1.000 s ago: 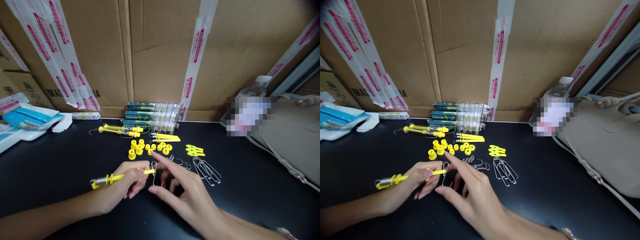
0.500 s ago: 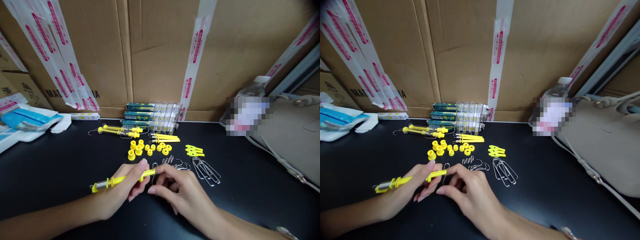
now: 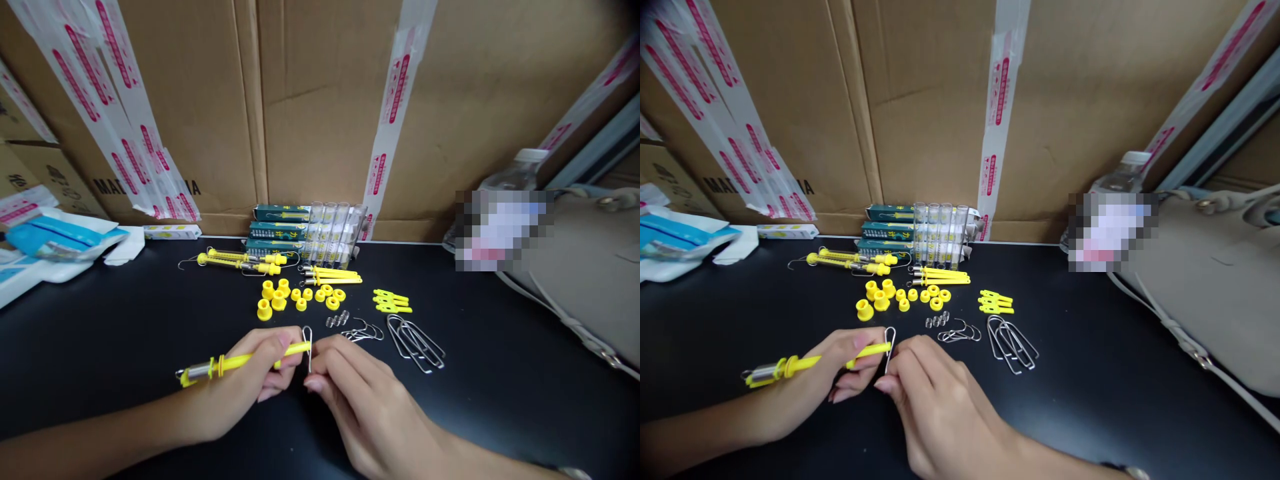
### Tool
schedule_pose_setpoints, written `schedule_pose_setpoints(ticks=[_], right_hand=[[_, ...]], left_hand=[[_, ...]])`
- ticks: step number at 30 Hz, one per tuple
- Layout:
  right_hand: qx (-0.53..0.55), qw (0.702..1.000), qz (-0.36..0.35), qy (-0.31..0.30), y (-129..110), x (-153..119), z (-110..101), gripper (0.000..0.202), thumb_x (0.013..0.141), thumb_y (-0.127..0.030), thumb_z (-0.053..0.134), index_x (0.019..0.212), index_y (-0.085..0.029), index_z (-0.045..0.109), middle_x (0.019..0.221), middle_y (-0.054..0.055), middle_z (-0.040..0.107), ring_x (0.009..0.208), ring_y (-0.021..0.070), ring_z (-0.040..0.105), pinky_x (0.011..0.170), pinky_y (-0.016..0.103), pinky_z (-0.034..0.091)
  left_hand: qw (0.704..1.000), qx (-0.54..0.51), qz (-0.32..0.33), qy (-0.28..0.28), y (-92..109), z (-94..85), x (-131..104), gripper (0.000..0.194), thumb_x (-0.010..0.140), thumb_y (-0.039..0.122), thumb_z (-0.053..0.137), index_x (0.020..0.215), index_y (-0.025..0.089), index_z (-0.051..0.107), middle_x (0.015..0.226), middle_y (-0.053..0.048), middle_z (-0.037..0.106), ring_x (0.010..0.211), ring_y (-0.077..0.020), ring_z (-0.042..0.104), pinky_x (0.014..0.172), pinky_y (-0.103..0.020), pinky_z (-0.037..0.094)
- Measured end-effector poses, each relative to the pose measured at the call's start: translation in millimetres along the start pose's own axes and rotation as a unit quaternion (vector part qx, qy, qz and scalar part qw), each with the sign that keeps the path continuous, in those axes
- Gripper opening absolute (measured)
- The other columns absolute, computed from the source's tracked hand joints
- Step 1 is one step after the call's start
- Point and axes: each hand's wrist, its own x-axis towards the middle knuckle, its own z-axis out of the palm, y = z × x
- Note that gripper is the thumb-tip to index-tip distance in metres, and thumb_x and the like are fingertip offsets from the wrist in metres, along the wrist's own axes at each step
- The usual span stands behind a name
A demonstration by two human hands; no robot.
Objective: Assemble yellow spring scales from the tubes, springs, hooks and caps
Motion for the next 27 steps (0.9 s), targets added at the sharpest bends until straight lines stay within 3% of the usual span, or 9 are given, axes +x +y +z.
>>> schedule_pose_setpoints(ticks=[4, 8, 11, 14, 19, 21, 23, 25, 27], right_hand=[[-0.083, 0.996, -0.018, -0.015, -4.5, 2.5, 0.5, 0.028, 0.102, -0.016, 0.035, 0.083, -0.016, 0.055, 0.072, 0.004, 0.057, 0.058, 0.0154, 0.051, 0.05, 0.027, 0.044], [-0.091, 0.995, -0.027, -0.04, -6.0, 4.9, 0.9, 0.022, 0.101, -0.016, 0.036, 0.089, -0.016, 0.055, 0.079, 0.005, 0.059, 0.064, 0.0161, 0.056, 0.055, 0.027, 0.047], [-0.041, 0.999, 0.022, -0.021, -3.3, 3.7, 1.6, 0.019, 0.102, -0.016, 0.037, 0.091, -0.019, 0.052, 0.084, 0.004, 0.06, 0.069, 0.0155, 0.058, 0.06, 0.027, 0.049], [0.041, 0.993, 0.113, -0.007, 0.7, 1.8, 2.5, 0.004, 0.099, -0.023, 0.05, 0.102, -0.022, 0.05, 0.084, 0.001, 0.061, 0.067, 0.0136, 0.059, 0.057, 0.025, 0.05], [0.165, 0.968, 0.188, 0.0, 4.3, 3.4, 3.6, 0.046, 0.09, -0.028, 0.065, 0.128, -0.027, 0.041, 0.097, 0.0, 0.062, 0.065, 0.0104, 0.059, 0.053, 0.02, 0.051], [0.181, 0.962, 0.203, -0.004, 4.4, 6.0, 3.0, 0.041, 0.086, -0.028, 0.071, 0.121, -0.026, 0.05, 0.091, -0.002, 0.062, 0.063, 0.0098, 0.056, 0.052, 0.019, 0.049], [0.193, 0.956, 0.22, -0.01, 4.2, 8.3, 1.7, 0.026, 0.082, -0.028, 0.076, 0.098, -0.023, 0.057, 0.081, -0.003, 0.06, 0.059, 0.0091, 0.052, 0.05, 0.018, 0.046], [0.221, 0.949, 0.226, -0.015, 4.3, 9.8, 0.1, 0.03, 0.077, -0.03, 0.081, 0.084, -0.022, 0.053, 0.076, -0.004, 0.059, 0.058, 0.0085, 0.05, 0.047, 0.017, 0.044], [0.26, 0.938, 0.227, -0.03, 4.9, 10.3, -1.5, 0.037, 0.073, -0.035, 0.084, 0.083, -0.021, 0.051, 0.074, -0.005, 0.058, 0.055, 0.0073, 0.05, 0.044, 0.016, 0.042]], left_hand=[[1.0, -0.009, -0.012, 0.019, -2.3, -1.5, 0.5, 0.041, 0.096, 0.05, 0.042, 0.068, 0.021, 0.037, 0.056, 0.009, 0.027, 0.047, -0.0084, 0.016, 0.043, -0.021, 0.022], [1.0, -0.023, -0.001, 0.019, -2.1, -1.8, 2.1, 0.041, 0.097, 0.049, 0.04, 0.067, 0.021, 0.038, 0.055, 0.009, 0.029, 0.045, -0.008, 0.018, 0.042, -0.021, 0.022], [0.999, -0.024, 0.011, 0.019, -1.3, -1.8, 3.7, 0.043, 0.097, 0.051, 0.04, 0.067, 0.021, 0.037, 0.054, 0.009, 0.028, 0.044, -0.0078, 0.018, 0.041, -0.021, 0.02], [1.0, -0.017, 0.02, 0.008, -1.7, -2.8, 5.0, 0.047, 0.094, 0.059, 0.043, 0.067, 0.022, 0.036, 0.055, 0.01, 0.027, 0.043, -0.0071, 0.017, 0.04, -0.021, 0.019], [0.999, 0.016, 0.032, -0.01, -6.4, -5.9, 5.3, 0.053, 0.091, 0.069, 0.042, 0.067, 0.022, 0.035, 0.057, 0.009, 0.027, 0.044, -0.0067, 0.018, 0.04, -0.021, 0.017], [0.998, 0.043, 0.039, -0.012, -7.7, -6.3, 4.3, 0.055, 0.091, 0.071, 0.042, 0.068, 0.021, 0.038, 0.059, 0.009, 0.028, 0.045, -0.007, 0.018, 0.041, -0.022, 0.017], [0.996, 0.071, 0.045, -0.009, -7.2, -6.1, 3.0, 0.057, 0.09, 0.072, 0.042, 0.067, 0.02, 0.042, 0.058, 0.008, 0.029, 0.047, -0.0079, 0.019, 0.042, -0.023, 0.016], [0.994, 0.094, 0.048, 0.0, -5.0, -5.5, 1.7, 0.057, 0.091, 0.07, 0.041, 0.065, 0.019, 0.043, 0.058, 0.007, 0.029, 0.049, -0.009, 0.021, 0.043, -0.024, 0.015], [0.99, 0.133, 0.051, 0.009, -2.0, -4.8, 0.7, 0.056, 0.094, 0.066, 0.04, 0.063, 0.019, 0.041, 0.058, 0.006, 0.029, 0.052, -0.0101, 0.022, 0.045, -0.025, 0.016]])
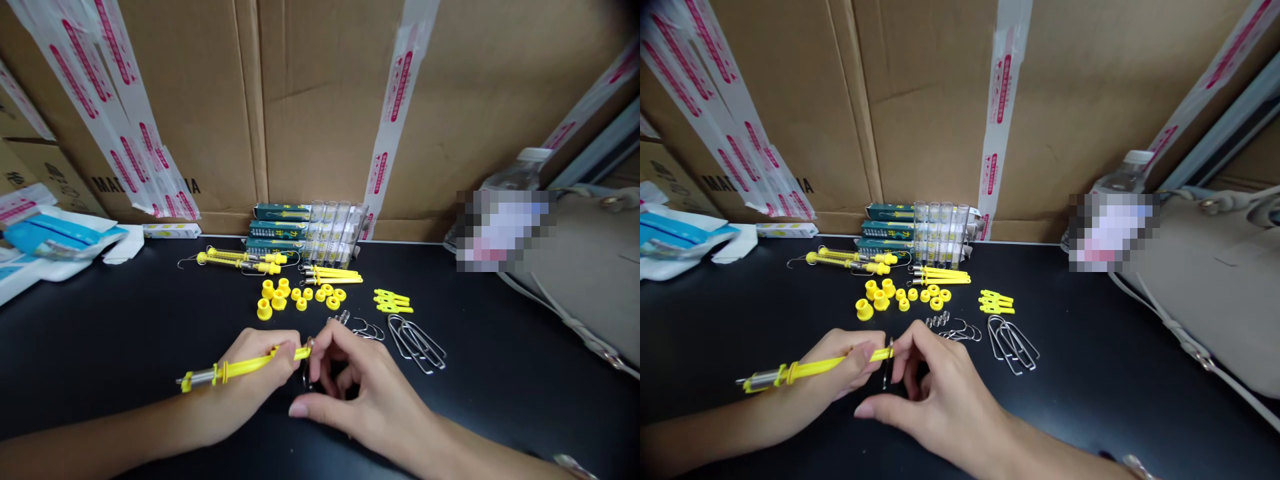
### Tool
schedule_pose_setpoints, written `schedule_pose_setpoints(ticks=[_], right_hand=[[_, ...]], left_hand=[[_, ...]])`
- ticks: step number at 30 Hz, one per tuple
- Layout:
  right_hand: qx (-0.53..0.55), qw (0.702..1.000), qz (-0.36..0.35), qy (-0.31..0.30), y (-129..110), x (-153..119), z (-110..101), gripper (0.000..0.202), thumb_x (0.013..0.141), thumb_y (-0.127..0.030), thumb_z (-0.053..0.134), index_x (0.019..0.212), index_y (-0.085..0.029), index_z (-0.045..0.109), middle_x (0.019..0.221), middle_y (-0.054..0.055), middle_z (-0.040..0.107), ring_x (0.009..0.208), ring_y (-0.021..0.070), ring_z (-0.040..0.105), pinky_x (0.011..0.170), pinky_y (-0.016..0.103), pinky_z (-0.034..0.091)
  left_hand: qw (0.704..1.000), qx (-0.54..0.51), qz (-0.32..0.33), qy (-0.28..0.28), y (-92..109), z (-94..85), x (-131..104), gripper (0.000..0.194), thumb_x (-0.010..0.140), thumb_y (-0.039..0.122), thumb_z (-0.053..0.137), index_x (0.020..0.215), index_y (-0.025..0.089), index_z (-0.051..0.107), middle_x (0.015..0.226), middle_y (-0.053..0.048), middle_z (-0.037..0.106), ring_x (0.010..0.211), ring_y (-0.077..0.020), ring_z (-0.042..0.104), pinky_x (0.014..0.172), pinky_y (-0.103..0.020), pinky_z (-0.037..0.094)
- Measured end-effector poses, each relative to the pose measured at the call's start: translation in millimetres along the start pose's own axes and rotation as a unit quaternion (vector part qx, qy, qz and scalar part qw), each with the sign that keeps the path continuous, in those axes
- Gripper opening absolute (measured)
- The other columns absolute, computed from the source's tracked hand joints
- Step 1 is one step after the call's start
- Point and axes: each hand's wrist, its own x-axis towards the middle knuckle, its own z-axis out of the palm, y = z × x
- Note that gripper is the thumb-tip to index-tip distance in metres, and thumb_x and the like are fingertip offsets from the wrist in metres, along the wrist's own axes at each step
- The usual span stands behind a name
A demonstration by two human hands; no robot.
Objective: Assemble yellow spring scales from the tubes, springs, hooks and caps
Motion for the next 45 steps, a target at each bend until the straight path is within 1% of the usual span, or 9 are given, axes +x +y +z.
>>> schedule_pose_setpoints(ticks=[5, 13, 17, 21, 27, 31, 38, 43, 45], right_hand=[[0.055, 0.996, 0.056, -0.033, 1.0, 1.3, -2.1, 0.029, 0.095, -0.046, 0.06, 0.084, -0.02, 0.052, 0.068, -0.007, 0.053, 0.037, 0.0034, 0.05, 0.033, 0.012, 0.034], [0.089, 0.992, 0.066, -0.066, 0.2, 1.5, -4.2, 0.031, 0.09, -0.046, 0.068, 0.083, -0.019, 0.054, 0.07, -0.006, 0.056, 0.041, 0.0036, 0.055, 0.035, 0.01, 0.038], [0.08, 0.994, 0.067, -0.041, 2.3, 2.3, -3.1, 0.03, 0.092, -0.048, 0.063, 0.088, -0.019, 0.058, 0.073, -0.006, 0.053, 0.04, 0.0028, 0.05, 0.035, 0.013, 0.043], [0.003, 0.999, 0.045, -0.01, 2.2, 0.1, -2.1, 0.027, 0.098, -0.045, 0.054, 0.089, -0.02, 0.055, 0.071, -0.006, 0.052, 0.038, 0.0029, 0.051, 0.034, 0.013, 0.039], [-0.057, 0.998, 0.002, 0.016, 2.3, -3.1, -5.0, 0.03, 0.105, -0.04, 0.041, 0.085, -0.021, 0.051, 0.064, -0.006, 0.049, 0.04, 0.0051, 0.054, 0.037, 0.015, 0.037], [-0.043, 0.999, -0.001, 0.03, 3.7, -2.7, -5.2, 0.029, 0.105, -0.041, 0.042, 0.087, -0.021, 0.052, 0.061, -0.007, 0.049, 0.04, 0.0053, 0.052, 0.039, 0.015, 0.038], [0.141, 0.984, 0.108, 0.01, 10.7, 1.4, -0.2, 0.038, 0.096, -0.057, 0.051, 0.084, -0.022, 0.047, 0.055, -0.01, 0.048, 0.031, 0.0034, 0.04, 0.029, 0.013, 0.031], [0.146, 0.983, 0.111, 0.008, 8.0, 4.2, -2.7, 0.042, 0.094, -0.061, 0.053, 0.081, -0.021, 0.049, 0.054, -0.011, 0.043, 0.033, 0.0024, 0.036, 0.032, 0.013, 0.028], [0.158, 0.982, 0.101, -0.006, 6.1, 4.8, -4.5, 0.043, 0.093, -0.061, 0.054, 0.083, -0.019, 0.053, 0.058, -0.01, 0.041, 0.039, 0.0027, 0.033, 0.035, 0.014, 0.028]], left_hand=[[0.995, 0.099, -0.005, -0.012, 5.8, 0.5, -0.8, 0.046, 0.095, 0.051, 0.039, 0.061, 0.02, 0.035, 0.057, 0.006, 0.029, 0.054, -0.011, 0.025, 0.048, -0.026, 0.018], [0.997, 0.07, 0.006, -0.025, 6.0, 0.9, -1.1, 0.046, 0.095, 0.051, 0.038, 0.061, 0.021, 0.036, 0.056, 0.006, 0.031, 0.052, -0.011, 0.027, 0.048, -0.026, 0.021], [0.998, 0.063, -0.008, -0.004, 3.7, 1.0, -1.2, 0.046, 0.094, 0.053, 0.036, 0.062, 0.021, 0.037, 0.055, 0.006, 0.032, 0.051, -0.0114, 0.028, 0.047, -0.026, 0.021], [0.996, 0.083, -0.012, 0.017, 3.6, 1.5, -1.9, 0.048, 0.095, 0.056, 0.035, 0.062, 0.021, 0.034, 0.058, 0.006, 0.029, 0.054, -0.0119, 0.026, 0.049, -0.027, 0.019], [0.993, 0.117, 0.005, -0.003, 2.7, 1.6, -3.2, 0.046, 0.098, 0.051, 0.035, 0.063, 0.02, 0.033, 0.058, 0.006, 0.03, 0.054, -0.0114, 0.027, 0.049, -0.027, 0.02], [0.992, 0.121, 0.011, -0.033, 5.2, 1.0, -3.2, 0.041, 0.099, 0.045, 0.04, 0.066, 0.02, 0.039, 0.058, 0.007, 0.036, 0.053, -0.0103, 0.03, 0.049, -0.024, 0.022], [0.998, 0.048, -0.002, -0.049, 6.3, 1.3, -2.3, 0.051, 0.1, 0.048, 0.035, 0.069, 0.017, 0.061, 0.067, 0.0, 0.064, 0.055, -0.0111, 0.052, 0.055, -0.021, 0.041], [0.999, 0.038, 0.001, -0.038, 1.1, 1.5, -2.0, 0.057, 0.1, 0.053, 0.036, 0.061, 0.018, 0.058, 0.068, -0.003, 0.071, 0.063, -0.0144, 0.061, 0.067, -0.024, 0.046], [0.999, 0.011, -0.019, -0.026, 2.2, 3.2, -1.5, 0.058, 0.098, 0.056, 0.036, 0.058, 0.018, 0.054, 0.066, -0.004, 0.072, 0.056, -0.0132, 0.058, 0.063, -0.025, 0.045]])
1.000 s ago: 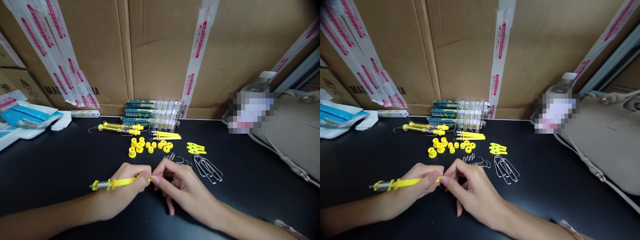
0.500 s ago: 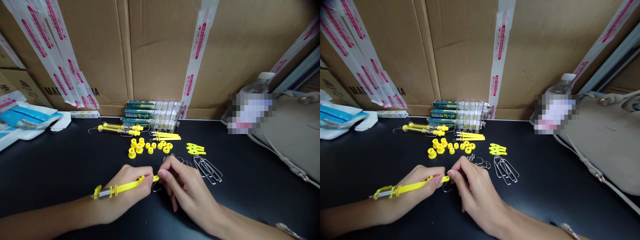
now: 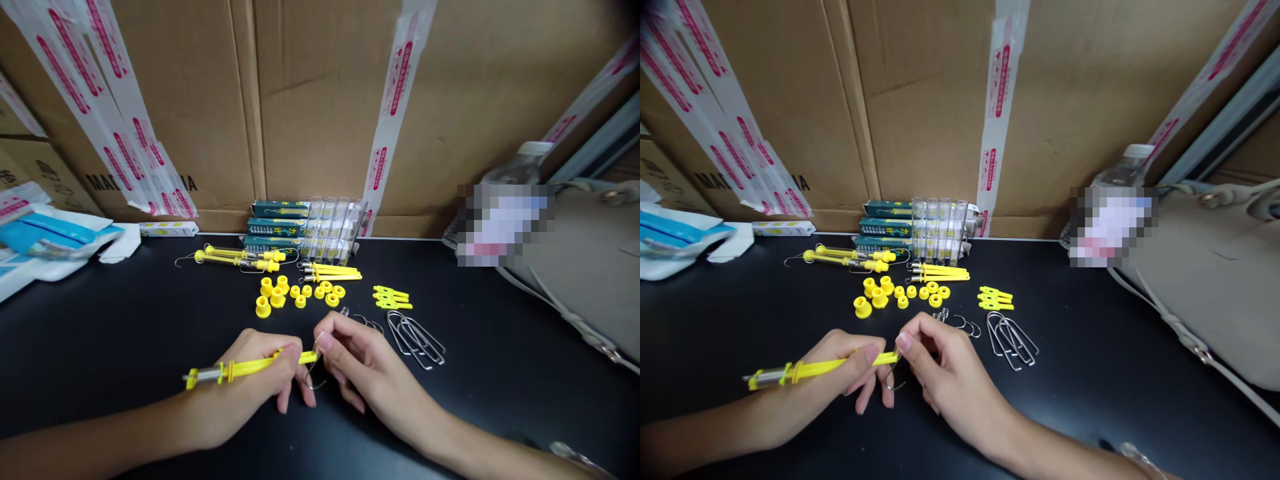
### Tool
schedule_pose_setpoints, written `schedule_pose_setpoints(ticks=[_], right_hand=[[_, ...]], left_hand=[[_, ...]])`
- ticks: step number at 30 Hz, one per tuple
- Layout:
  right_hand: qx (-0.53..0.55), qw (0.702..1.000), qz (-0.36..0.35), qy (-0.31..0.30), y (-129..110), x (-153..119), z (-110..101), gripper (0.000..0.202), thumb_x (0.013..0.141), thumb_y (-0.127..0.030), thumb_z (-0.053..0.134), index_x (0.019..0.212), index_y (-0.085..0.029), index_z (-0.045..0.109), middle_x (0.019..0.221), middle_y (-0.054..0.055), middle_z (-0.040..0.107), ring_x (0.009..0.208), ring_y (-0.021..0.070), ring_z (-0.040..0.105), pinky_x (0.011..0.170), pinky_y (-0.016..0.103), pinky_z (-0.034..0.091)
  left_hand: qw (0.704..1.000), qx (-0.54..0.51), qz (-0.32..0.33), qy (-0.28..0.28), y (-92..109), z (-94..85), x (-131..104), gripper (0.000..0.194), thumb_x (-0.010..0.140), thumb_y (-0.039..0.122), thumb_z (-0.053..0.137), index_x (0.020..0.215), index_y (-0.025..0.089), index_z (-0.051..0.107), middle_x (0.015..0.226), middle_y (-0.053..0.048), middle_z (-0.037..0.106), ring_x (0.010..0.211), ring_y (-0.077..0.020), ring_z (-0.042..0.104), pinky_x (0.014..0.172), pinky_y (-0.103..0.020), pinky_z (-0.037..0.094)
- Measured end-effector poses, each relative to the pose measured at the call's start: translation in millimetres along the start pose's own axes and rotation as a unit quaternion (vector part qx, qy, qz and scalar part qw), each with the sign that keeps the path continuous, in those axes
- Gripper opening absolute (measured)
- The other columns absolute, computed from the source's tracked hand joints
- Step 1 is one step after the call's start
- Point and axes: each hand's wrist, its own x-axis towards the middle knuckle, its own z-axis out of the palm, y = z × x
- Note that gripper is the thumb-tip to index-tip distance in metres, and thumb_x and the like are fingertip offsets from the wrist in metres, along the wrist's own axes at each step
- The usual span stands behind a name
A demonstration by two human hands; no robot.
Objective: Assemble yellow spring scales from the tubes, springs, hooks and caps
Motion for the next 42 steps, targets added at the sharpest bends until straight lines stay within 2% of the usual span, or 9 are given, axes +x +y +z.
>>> schedule_pose_setpoints(ticks=[4, 11, 17, 20, 24, 30, 34, 36, 42], right_hand=[[0.038, 0.999, -0.009, -0.006, -3.8, 0.2, -0.6, 0.04, 0.09, -0.056, 0.063, 0.082, -0.018, 0.057, 0.062, -0.008, 0.038, 0.049, 0.0046, 0.027, 0.04, 0.016, 0.024], [0.078, 0.996, 0.0, -0.052, -9.6, 1.6, 2.9, 0.038, 0.082, -0.052, 0.075, 0.084, -0.018, 0.058, 0.061, -0.008, 0.047, 0.048, 0.0039, 0.031, 0.041, 0.017, 0.019], [0.023, 0.999, -0.021, 0.02, -0.4, 3.3, 3.9, 0.028, 0.085, -0.044, 0.074, 0.083, -0.02, 0.06, 0.071, -0.004, 0.057, 0.053, 0.008, 0.048, 0.041, 0.017, 0.038], [-0.005, 0.997, -0.055, 0.055, -0.3, 4.2, 3.0, 0.02, 0.083, -0.038, 0.076, 0.089, -0.02, 0.068, 0.084, -0.001, 0.065, 0.071, 0.0127, 0.061, 0.059, 0.022, 0.053], [-0.077, 0.992, -0.085, 0.055, -3.8, 1.6, 1.2, 0.012, 0.091, -0.031, 0.068, 0.086, -0.021, 0.072, 0.088, 0.002, 0.075, 0.082, 0.0161, 0.068, 0.076, 0.026, 0.052], [-0.115, 0.986, -0.103, 0.061, -2.3, -2.0, 2.0, 0.018, 0.093, -0.034, 0.064, 0.082, -0.02, 0.063, 0.079, 0.0, 0.07, 0.071, 0.014, 0.064, 0.066, 0.024, 0.05], [-0.035, 0.998, -0.054, 0.027, -0.1, 2.2, 2.6, 0.016, 0.092, -0.034, 0.064, 0.089, -0.019, 0.066, 0.074, 0.0, 0.072, 0.069, 0.0147, 0.069, 0.068, 0.025, 0.055], [-0.013, 0.999, -0.042, 0.021, 0.6, 3.5, 2.1, 0.018, 0.091, -0.035, 0.066, 0.088, -0.018, 0.07, 0.071, 0.001, 0.072, 0.066, 0.0151, 0.07, 0.066, 0.026, 0.056], [-0.079, 0.99, -0.1, 0.067, 1.9, -1.4, 3.7, 0.021, 0.097, -0.033, 0.059, 0.081, -0.019, 0.063, 0.073, 0.0, 0.071, 0.069, 0.0145, 0.071, 0.068, 0.026, 0.057]], left_hand=[[0.996, -0.075, -0.053, 0.017, 2.8, 2.5, 2.2, 0.058, 0.095, 0.061, 0.041, 0.056, 0.019, 0.046, 0.061, -0.006, 0.072, 0.04, -0.0092, 0.049, 0.048, -0.023, 0.038], [0.996, -0.087, -0.002, -0.025, -7.5, -0.9, 4.4, 0.046, 0.097, 0.055, 0.042, 0.079, 0.016, 0.059, 0.069, -0.004, 0.073, 0.045, -0.0097, 0.056, 0.045, -0.021, 0.035], [1.0, 0.006, -0.004, 0.002, -2.5, -3.5, 3.2, 0.039, 0.096, 0.038, 0.044, 0.069, 0.017, 0.063, 0.057, 0.003, 0.06, 0.054, -0.0108, 0.053, 0.055, -0.023, 0.036], [0.998, 0.061, 0.006, 0.015, 3.0, -4.5, 1.5, 0.039, 0.091, 0.034, 0.044, 0.06, 0.018, 0.059, 0.055, 0.004, 0.05, 0.057, -0.0109, 0.047, 0.056, -0.023, 0.032], [0.998, 0.069, 0.003, -0.007, 8.3, -4.2, -1.4, 0.04, 0.089, 0.035, 0.041, 0.056, 0.018, 0.054, 0.054, 0.005, 0.046, 0.054, -0.0108, 0.043, 0.055, -0.024, 0.03], [0.997, 0.077, -0.009, -0.012, 9.2, -5.0, 0.0, 0.048, 0.093, 0.041, 0.039, 0.052, 0.018, 0.049, 0.052, 0.004, 0.048, 0.053, -0.0109, 0.043, 0.055, -0.025, 0.032], [0.996, 0.092, -0.02, -0.004, 7.2, -2.9, 2.5, 0.055, 0.094, 0.051, 0.033, 0.051, 0.019, 0.045, 0.048, 0.003, 0.046, 0.051, -0.0118, 0.043, 0.056, -0.025, 0.033], [0.995, 0.099, -0.03, -0.011, 6.3, -1.6, 3.0, 0.054, 0.096, 0.051, 0.032, 0.057, 0.019, 0.051, 0.046, 0.004, 0.046, 0.048, -0.0113, 0.042, 0.054, -0.025, 0.033], [0.995, 0.1, -0.024, -0.008, 9.0, -0.1, 3.8, 0.042, 0.096, 0.045, 0.039, 0.066, 0.019, 0.051, 0.048, 0.007, 0.044, 0.046, -0.0093, 0.037, 0.048, -0.023, 0.027]])
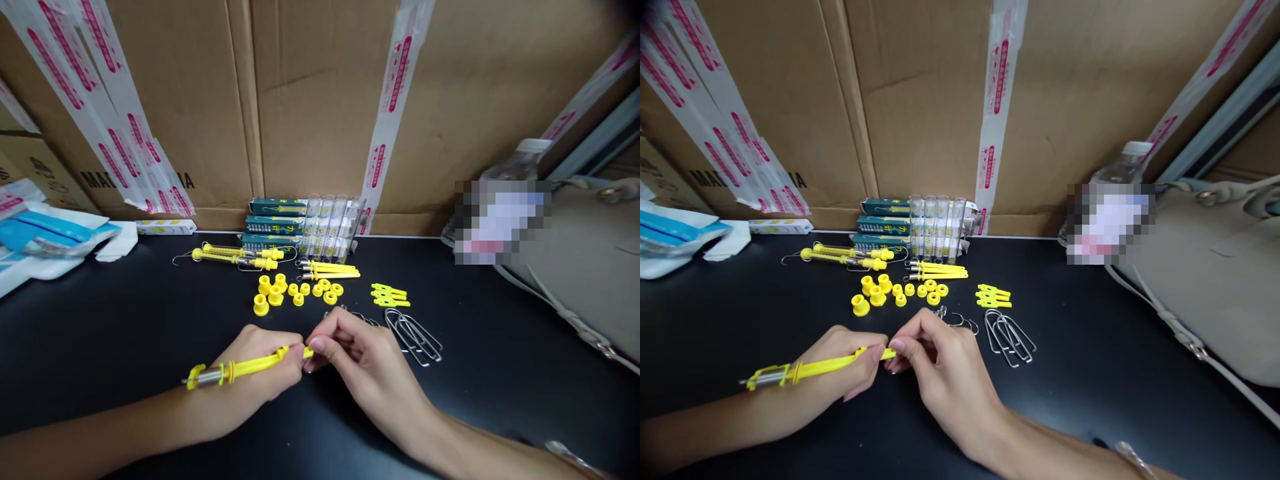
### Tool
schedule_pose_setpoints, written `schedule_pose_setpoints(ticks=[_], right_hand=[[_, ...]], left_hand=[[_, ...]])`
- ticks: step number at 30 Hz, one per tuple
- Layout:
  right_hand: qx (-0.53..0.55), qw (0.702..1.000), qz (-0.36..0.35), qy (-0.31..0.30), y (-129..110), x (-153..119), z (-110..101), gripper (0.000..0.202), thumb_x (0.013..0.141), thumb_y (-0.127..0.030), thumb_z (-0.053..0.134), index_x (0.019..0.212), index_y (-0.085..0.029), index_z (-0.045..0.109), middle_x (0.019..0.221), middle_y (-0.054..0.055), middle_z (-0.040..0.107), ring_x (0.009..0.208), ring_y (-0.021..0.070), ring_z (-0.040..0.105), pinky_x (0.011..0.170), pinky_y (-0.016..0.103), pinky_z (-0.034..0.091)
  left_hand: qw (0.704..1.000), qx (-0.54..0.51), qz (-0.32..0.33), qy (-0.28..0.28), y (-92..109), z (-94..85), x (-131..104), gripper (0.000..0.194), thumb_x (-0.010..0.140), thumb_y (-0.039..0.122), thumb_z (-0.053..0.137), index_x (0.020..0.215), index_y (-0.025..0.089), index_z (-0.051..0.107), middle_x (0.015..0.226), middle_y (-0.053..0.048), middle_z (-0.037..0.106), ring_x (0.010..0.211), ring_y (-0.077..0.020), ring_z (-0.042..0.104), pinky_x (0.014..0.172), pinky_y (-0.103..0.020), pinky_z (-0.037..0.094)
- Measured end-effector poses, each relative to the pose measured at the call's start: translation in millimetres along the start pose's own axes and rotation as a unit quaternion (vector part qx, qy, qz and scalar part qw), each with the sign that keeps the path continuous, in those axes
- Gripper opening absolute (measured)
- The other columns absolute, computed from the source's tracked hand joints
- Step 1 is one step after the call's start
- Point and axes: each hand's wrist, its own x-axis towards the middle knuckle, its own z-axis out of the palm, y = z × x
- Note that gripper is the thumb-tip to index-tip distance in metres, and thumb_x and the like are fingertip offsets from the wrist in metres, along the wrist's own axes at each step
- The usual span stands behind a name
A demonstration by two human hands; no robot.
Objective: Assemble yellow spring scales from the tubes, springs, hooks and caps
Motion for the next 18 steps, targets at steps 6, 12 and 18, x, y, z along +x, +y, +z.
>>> schedule_pose_setpoints(ticks=[6, 12, 18], right_hand=[[0.066, 0.996, 0.048, -0.017, 4.5, -1.9, 7.5, 0.029, 0.1, -0.044, 0.051, 0.083, -0.021, 0.05, 0.06, -0.004, 0.063, 0.05, 0.0139, 0.068, 0.051, 0.026, 0.057], [0.105, 0.992, 0.062, -0.012, 7.7, -0.7, 8.1, 0.033, 0.098, -0.049, 0.054, 0.082, -0.02, 0.049, 0.059, -0.006, 0.06, 0.045, 0.0118, 0.065, 0.045, 0.023, 0.052], [0.099, 0.992, 0.08, -0.01, 7.0, -0.9, 8.2, 0.035, 0.096, -0.052, 0.055, 0.08, -0.021, 0.048, 0.058, -0.006, 0.058, 0.043, 0.0119, 0.063, 0.042, 0.022, 0.052]], left_hand=[[0.998, -0.047, 0.0, -0.033, 9.0, 0.0, 1.7, 0.044, 0.097, 0.043, 0.037, 0.069, 0.018, 0.06, 0.049, 0.006, 0.048, 0.044, -0.0091, 0.038, 0.047, -0.022, 0.031], [0.996, -0.029, 0.059, -0.053, 5.8, 0.9, 1.3, 0.053, 0.102, 0.043, 0.031, 0.073, 0.018, 0.067, 0.061, 0.003, 0.064, 0.052, -0.0097, 0.051, 0.057, -0.021, 0.04], [0.994, 0.022, 0.097, -0.05, 7.1, 5.5, 0.8, 0.05, 0.103, 0.035, 0.029, 0.074, 0.018, 0.065, 0.079, 0.001, 0.074, 0.075, -0.0127, 0.07, 0.075, -0.018, 0.047]])
